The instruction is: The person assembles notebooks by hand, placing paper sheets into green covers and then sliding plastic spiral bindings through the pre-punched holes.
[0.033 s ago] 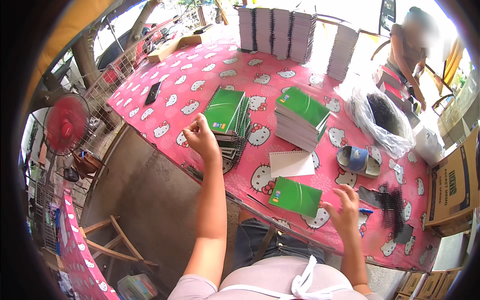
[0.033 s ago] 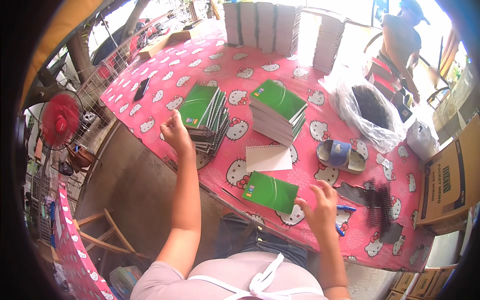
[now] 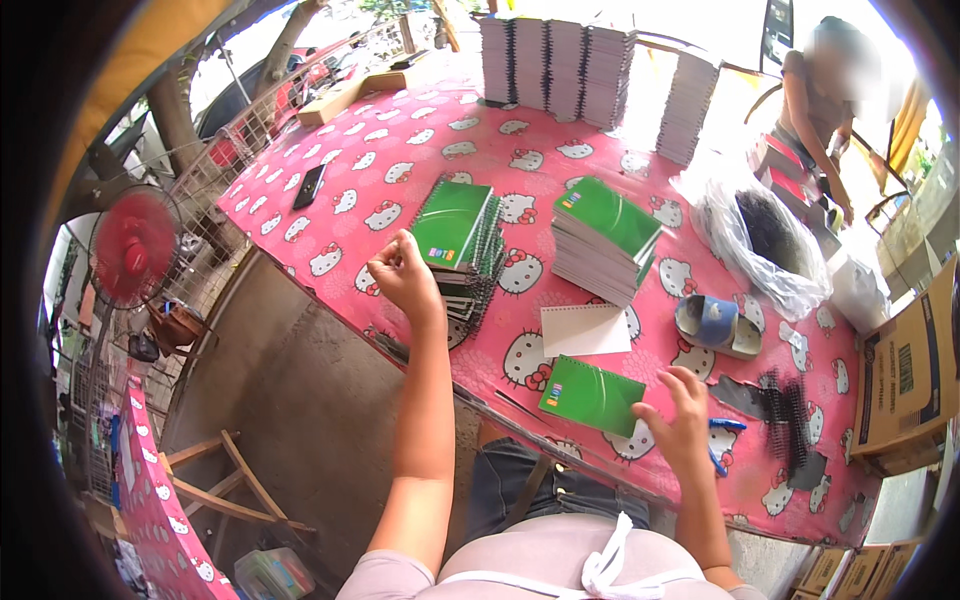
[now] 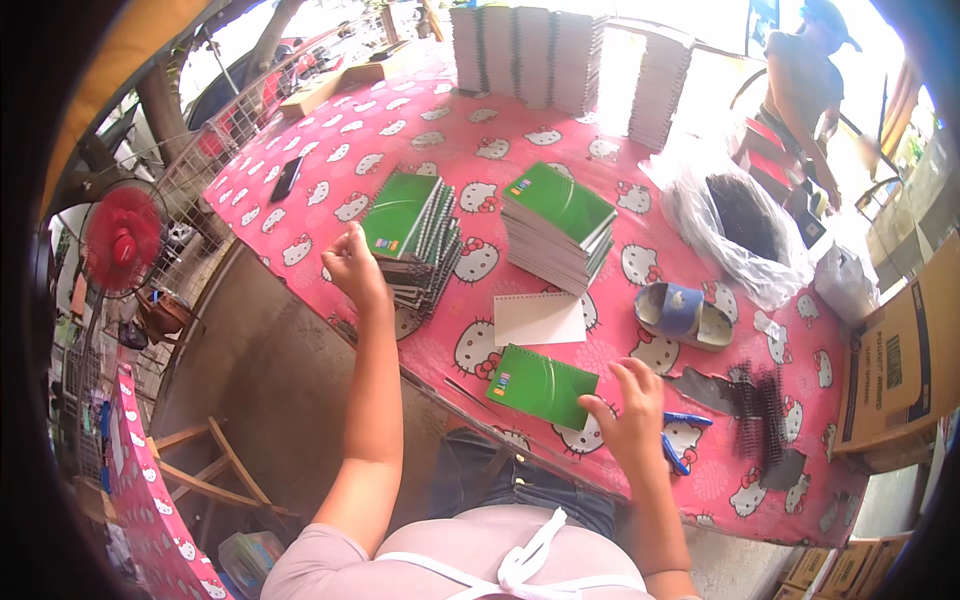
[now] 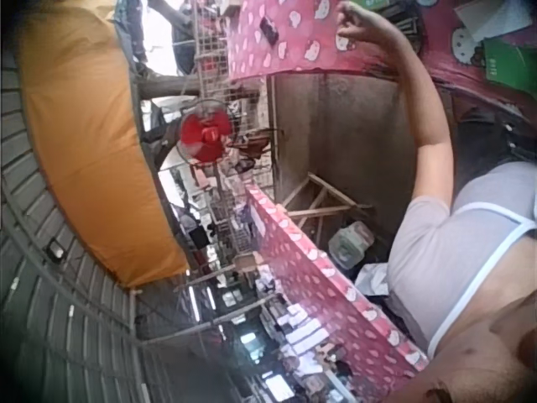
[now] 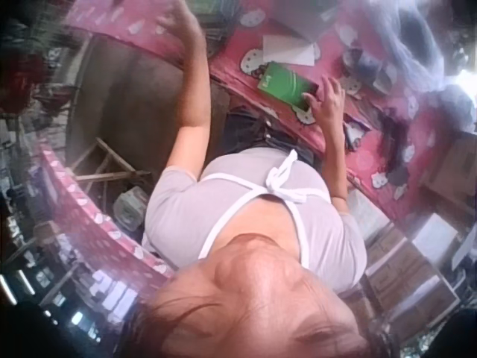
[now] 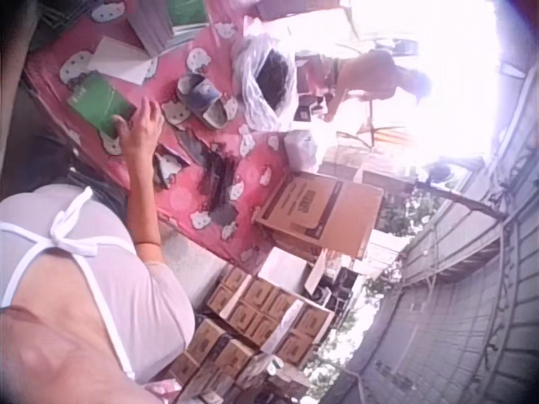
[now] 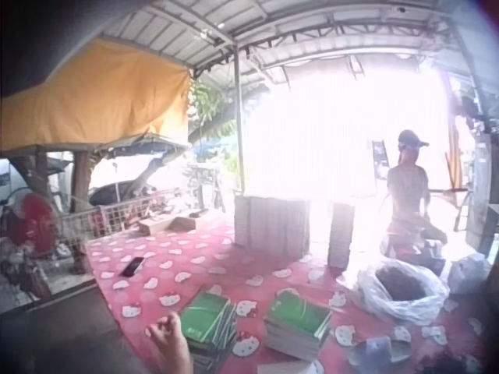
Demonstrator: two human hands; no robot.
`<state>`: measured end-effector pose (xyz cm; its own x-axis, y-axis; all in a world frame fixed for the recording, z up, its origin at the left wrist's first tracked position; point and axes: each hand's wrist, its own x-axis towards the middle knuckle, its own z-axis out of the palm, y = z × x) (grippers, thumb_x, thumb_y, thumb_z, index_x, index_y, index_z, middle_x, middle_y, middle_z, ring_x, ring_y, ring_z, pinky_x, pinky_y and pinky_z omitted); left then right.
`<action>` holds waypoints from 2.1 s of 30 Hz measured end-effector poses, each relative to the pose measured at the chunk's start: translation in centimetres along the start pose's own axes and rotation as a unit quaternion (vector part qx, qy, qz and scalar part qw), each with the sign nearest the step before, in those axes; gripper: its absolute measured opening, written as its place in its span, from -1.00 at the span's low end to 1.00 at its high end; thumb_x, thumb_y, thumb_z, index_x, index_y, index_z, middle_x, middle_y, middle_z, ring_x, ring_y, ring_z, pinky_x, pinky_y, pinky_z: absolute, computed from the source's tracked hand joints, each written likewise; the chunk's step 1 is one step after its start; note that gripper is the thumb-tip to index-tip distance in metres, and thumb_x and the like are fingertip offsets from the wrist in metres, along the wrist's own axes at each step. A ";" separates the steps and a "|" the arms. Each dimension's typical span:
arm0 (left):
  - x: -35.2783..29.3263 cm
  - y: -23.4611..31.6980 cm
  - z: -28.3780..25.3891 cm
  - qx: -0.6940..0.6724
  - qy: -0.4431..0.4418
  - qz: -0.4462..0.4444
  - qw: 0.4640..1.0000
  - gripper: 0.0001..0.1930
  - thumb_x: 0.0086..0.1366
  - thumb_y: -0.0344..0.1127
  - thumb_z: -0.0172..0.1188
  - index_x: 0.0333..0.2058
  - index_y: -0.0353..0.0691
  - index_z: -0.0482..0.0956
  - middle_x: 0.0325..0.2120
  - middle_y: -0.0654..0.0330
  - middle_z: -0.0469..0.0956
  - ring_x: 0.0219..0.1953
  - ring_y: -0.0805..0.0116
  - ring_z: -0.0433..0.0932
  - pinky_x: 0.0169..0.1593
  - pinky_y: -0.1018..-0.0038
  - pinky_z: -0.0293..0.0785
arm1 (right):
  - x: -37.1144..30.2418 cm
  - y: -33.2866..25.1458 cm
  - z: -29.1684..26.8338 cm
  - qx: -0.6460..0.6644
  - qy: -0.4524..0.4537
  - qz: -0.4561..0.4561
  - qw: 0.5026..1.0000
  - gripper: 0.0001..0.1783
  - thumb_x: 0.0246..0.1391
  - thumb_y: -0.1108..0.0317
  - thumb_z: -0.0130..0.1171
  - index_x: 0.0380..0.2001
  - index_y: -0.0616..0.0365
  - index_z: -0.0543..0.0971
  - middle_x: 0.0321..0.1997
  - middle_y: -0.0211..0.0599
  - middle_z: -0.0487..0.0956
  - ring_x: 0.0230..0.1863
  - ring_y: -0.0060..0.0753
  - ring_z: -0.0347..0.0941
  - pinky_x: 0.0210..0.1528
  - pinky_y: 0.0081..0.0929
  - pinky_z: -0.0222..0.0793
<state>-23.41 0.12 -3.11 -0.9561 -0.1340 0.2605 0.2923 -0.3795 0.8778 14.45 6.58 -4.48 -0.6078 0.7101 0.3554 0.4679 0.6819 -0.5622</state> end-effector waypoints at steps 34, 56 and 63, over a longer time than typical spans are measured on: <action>-22.0 7.5 -2.0 0.221 -0.572 0.240 0.752 -0.89 0.07 -0.20 0.36 -0.41 0.01 0.71 -0.49 0.46 0.60 -0.34 0.41 0.41 0.07 0.18 -0.02 | -4.6 15.8 -10.9 -0.272 0.115 0.220 0.930 -0.71 -0.09 0.32 0.33 -0.26 0.15 0.56 -0.26 -0.15 0.51 -0.16 -0.02 0.45 -0.11 -0.19 0.39; -22.1 7.4 -2.2 0.207 -0.555 0.220 0.775 -0.85 -0.01 -0.12 0.42 -0.46 0.04 0.70 -0.47 0.45 0.60 -0.29 0.43 0.45 0.09 0.13 -0.01 | -2.7 13.5 -10.8 -0.301 0.180 0.148 0.924 -0.71 -0.01 0.44 0.23 -0.15 0.07 0.65 -0.23 -0.16 0.58 -0.22 -0.13 0.52 -0.18 -0.25 0.43; -21.8 7.1 -2.5 0.209 -0.551 0.212 0.780 -0.84 0.00 -0.13 0.42 -0.45 0.02 0.71 -0.47 0.43 0.60 -0.30 0.43 0.44 0.10 0.17 -0.03 | -2.0 1.3 -5.6 0.038 0.039 -0.008 0.998 -0.62 -0.12 0.58 0.28 -0.14 0.07 0.65 -0.34 -0.22 0.57 -0.32 -0.31 0.53 -0.33 -0.44 0.45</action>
<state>-0.39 -1.90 -3.54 -0.2783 0.7885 0.5484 0.7755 -0.1524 0.6127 19.86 6.96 -1.75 -0.5617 0.7126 0.4203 0.4064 0.6802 -0.6100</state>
